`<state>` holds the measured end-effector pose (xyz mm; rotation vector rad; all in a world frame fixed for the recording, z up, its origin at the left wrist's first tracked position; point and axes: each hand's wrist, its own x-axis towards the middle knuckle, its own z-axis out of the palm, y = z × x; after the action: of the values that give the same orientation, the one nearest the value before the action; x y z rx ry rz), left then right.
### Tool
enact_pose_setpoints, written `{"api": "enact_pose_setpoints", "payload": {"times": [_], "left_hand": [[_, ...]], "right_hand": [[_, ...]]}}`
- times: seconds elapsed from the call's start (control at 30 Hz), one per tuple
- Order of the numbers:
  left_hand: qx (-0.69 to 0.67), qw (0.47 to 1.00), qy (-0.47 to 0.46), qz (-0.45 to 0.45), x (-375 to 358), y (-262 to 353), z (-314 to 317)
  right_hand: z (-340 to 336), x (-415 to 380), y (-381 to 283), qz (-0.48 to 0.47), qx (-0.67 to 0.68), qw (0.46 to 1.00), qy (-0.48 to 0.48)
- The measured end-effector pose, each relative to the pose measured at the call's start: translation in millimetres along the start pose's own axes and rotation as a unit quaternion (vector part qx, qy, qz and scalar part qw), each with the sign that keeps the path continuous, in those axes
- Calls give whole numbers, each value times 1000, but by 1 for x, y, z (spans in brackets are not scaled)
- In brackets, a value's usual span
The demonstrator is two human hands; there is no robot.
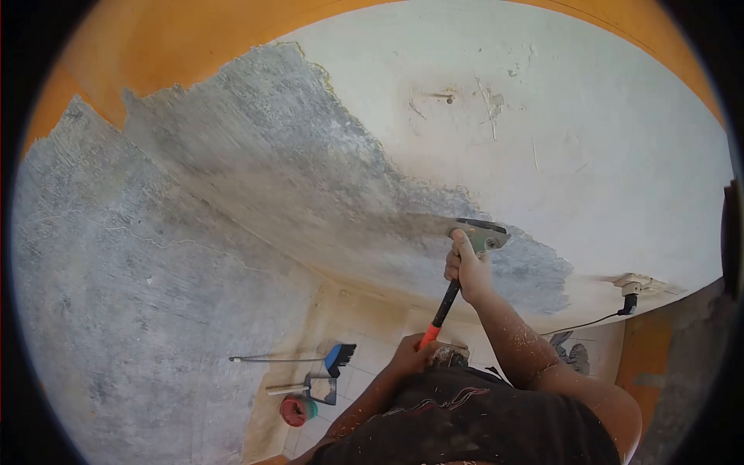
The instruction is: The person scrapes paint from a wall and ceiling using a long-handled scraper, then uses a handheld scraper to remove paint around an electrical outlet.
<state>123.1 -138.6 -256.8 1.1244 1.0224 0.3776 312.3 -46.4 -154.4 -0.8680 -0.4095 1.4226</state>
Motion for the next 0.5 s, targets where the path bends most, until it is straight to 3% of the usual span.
{"api": "enact_pose_setpoints", "payload": {"times": [0.07, 0.13, 0.2, 0.27, 0.3, 0.33, 0.4, 0.5], "left_hand": [[-43, 996, 46, 69, -7, -6, -1], [-5, 993, 69, 98, -17, -3, -7], [-69, 987, 94, 111, -22, -10, -13], [-81, 978, 83, 171, -24, -14, -19], [-61, 979, 96, 172, -26, -8, -18], [-67, 978, 94, 173, -26, -9, -15], [-18, 977, 127, 168, -25, -14, -12], [-96, 982, 92, 136, -23, -24, -4]], "right_hand": [[-5, -1, -3, 6, 20, 1000, -20], [3, -8, -8, -88, -54, 990, -92], [8, -13, -12, -93, -71, 984, -133], [28, -18, -13, -81, 33, 977, -195], [36, -18, -9, 1, 96, 984, -152], [30, -13, -7, 1, 90, 984, -151], [17, 3, -2, 167, 208, 896, -356], [17, 5, 5, 209, 141, 914, -316]]}}
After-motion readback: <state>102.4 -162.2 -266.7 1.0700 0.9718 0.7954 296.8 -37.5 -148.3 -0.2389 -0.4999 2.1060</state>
